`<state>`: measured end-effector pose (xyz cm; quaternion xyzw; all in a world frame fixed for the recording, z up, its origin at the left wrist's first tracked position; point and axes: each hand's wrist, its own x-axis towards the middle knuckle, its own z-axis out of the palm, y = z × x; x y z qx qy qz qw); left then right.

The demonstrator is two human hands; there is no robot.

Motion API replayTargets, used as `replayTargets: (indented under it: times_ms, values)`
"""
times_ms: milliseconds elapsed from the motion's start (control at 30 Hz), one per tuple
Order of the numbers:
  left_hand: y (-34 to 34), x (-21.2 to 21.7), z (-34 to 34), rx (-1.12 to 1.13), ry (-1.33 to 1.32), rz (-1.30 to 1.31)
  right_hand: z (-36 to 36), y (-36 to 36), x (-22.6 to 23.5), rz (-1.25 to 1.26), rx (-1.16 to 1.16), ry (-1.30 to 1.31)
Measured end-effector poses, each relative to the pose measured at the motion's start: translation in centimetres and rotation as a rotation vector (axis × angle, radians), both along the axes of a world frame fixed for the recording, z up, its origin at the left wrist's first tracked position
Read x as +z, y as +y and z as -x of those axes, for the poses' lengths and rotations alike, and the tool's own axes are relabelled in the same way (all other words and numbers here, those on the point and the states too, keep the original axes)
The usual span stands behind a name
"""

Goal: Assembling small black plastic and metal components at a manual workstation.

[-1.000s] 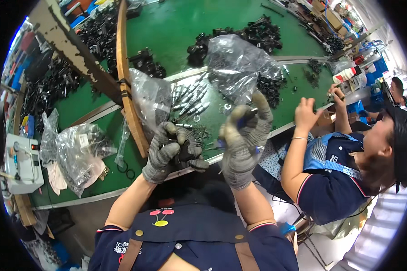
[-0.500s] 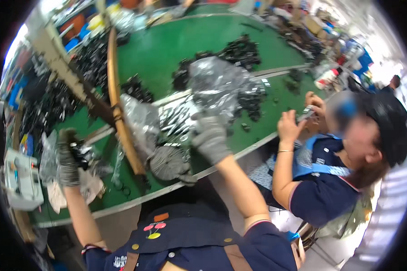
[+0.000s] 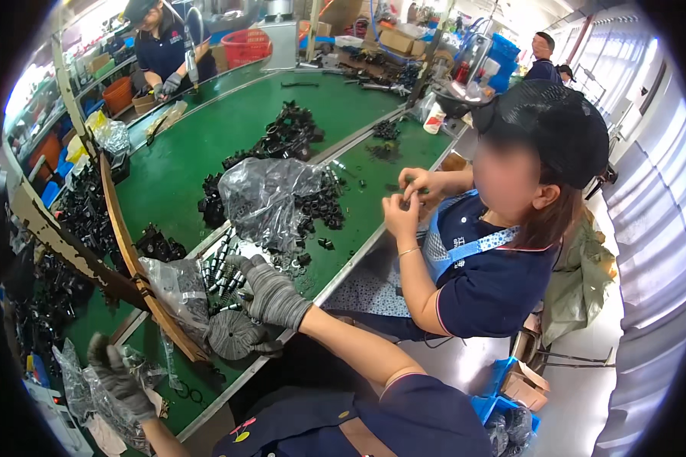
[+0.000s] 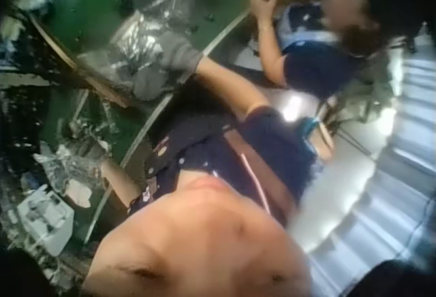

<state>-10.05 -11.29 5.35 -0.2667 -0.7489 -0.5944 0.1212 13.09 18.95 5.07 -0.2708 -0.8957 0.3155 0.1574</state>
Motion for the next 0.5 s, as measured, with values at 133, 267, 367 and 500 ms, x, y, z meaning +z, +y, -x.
replayTargets:
  times_ms: [133,267,367,500]
  values:
    - [1.7,-1.5,-4.3,-0.139,0.177,0.013,-0.8,-1.5,0.1,0.033,0.002,0.057]
    - [2.6,-1.2,-9.0,-0.418,0.106,0.100,-2.5,-4.1,2.4,0.205,-0.020,0.127]
    - [3.5,-0.4,-12.7,-0.694,-0.114,-0.057,-3.4,-6.9,3.9,0.333,0.062,0.283]
    - [3.0,-3.6,-16.1,-0.737,-0.081,-0.082,-4.4,-10.9,4.0,0.452,0.270,0.556]
